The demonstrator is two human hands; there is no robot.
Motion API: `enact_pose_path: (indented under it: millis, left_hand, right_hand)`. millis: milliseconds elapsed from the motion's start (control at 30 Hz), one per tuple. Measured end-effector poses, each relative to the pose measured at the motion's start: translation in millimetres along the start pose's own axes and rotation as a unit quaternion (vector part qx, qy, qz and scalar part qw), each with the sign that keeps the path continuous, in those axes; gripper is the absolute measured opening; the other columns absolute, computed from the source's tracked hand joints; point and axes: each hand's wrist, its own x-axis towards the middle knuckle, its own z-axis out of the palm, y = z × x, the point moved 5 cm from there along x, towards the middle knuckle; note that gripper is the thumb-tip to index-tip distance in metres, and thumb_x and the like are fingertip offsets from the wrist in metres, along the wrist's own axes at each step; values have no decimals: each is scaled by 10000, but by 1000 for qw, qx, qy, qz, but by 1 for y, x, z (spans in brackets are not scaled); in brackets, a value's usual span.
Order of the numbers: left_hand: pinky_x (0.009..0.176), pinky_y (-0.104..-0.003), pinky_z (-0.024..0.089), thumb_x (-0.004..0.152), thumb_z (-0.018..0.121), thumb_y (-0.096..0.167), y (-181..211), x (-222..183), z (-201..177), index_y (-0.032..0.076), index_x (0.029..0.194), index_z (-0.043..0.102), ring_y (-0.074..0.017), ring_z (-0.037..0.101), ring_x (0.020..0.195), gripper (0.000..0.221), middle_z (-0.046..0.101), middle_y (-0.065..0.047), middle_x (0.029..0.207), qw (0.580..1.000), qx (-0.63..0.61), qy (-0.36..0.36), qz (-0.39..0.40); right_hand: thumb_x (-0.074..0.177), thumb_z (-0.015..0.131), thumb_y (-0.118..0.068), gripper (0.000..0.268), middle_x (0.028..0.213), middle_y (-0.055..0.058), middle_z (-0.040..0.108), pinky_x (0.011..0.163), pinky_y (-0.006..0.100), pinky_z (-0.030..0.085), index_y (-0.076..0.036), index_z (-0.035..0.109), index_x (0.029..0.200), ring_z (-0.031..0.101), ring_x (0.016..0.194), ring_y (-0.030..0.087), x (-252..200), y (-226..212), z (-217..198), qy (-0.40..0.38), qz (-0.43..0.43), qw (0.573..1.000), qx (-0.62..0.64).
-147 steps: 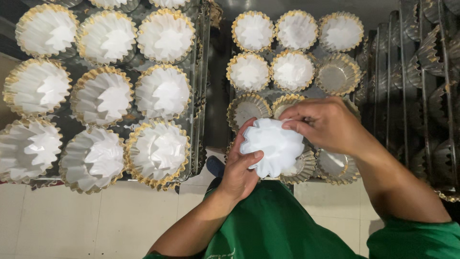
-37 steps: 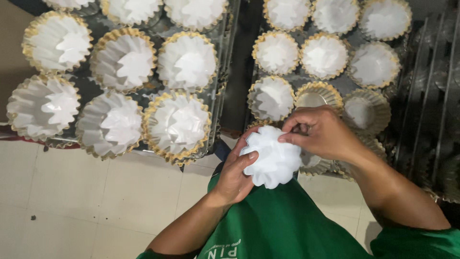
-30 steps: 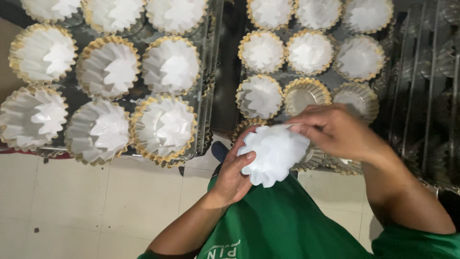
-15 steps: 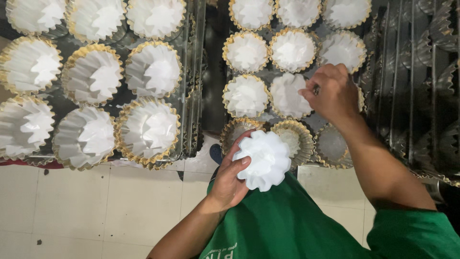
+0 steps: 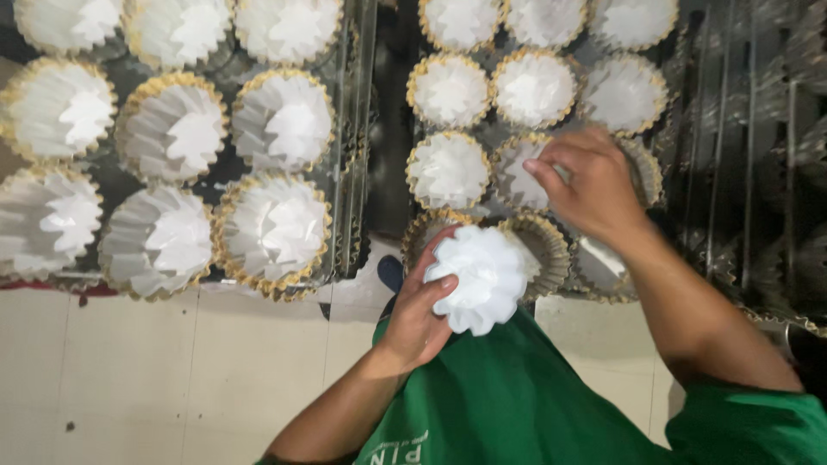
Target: The person places white pleated paper liners into metal baking molds held in wire racks.
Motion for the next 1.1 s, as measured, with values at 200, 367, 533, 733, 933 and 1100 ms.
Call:
enact_pose_path:
  millis: [200, 367, 533, 733, 933, 1100]
  left_hand:
    - [1167, -425, 416, 932, 682, 155, -5, 10, 6, 74, 1589, 325, -270, 500, 1380, 751, 505, -125, 1463, 1000, 0, -23, -18]
    - [1124, -435, 441, 924, 690, 160, -7, 12, 8, 82, 1578, 348, -259, 516, 1338, 742, 509, -108, 1427, 999, 13, -17, -38]
    - [1135, -436, 435, 917, 696, 166, -6, 17, 10, 95, 1582, 349, -275, 514, 1346, 753, 504, -115, 1438, 998, 16, -29, -56]
    - [1142, -454, 431, 899, 709, 197, 2, 19, 11, 86, 1570, 348, -283, 505, 1367, 770, 499, -121, 1458, 997, 25, -37, -56]
    - [1156, -457, 424, 891, 722, 209, 7, 18, 8, 77, 1573, 333, -282, 496, 1377, 796, 496, -118, 1462, 998, 26, -31, -49]
    - [1160, -462, 420, 893, 730, 216, 2, 16, 10, 64, 1584, 332, -293, 498, 1376, 812, 497, -131, 1464, 998, 29, -27, -39]
  right_hand:
    - [738, 879, -189, 228, 746, 56, 745, 580, 294, 498, -34, 748, 842, 617, 671, 106, -25, -35, 5, -215, 101, 938, 250]
    - [888, 779, -195, 153, 767, 47, 776, 607, 304, 526, -48, 765, 927, 650, 663, 119, -36, -11, -9, -216, 113, 939, 243]
    - [946, 774, -171, 179, 1079, 154, 746, 813, 377, 568, -36, 768, 1062, 718, 930, 282, -30, 44, -59, -18, -29, 999, 22]
    - [886, 782, -87, 35, 1026, 98, 719, 931, 428, 553, -56, 773, 897, 633, 1104, 334, -36, 88, -48, 60, 73, 977, -189]
    - [786, 877, -112, 121, 1057, 61, 675, 899, 425, 523, -110, 767, 836, 587, 1092, 333, -44, 102, -21, 64, 83, 976, -189]
    - [714, 921, -142, 294, 1133, 103, 667, 942, 424, 488, -68, 771, 956, 562, 1117, 349, -53, 102, -18, 104, 67, 980, -153]
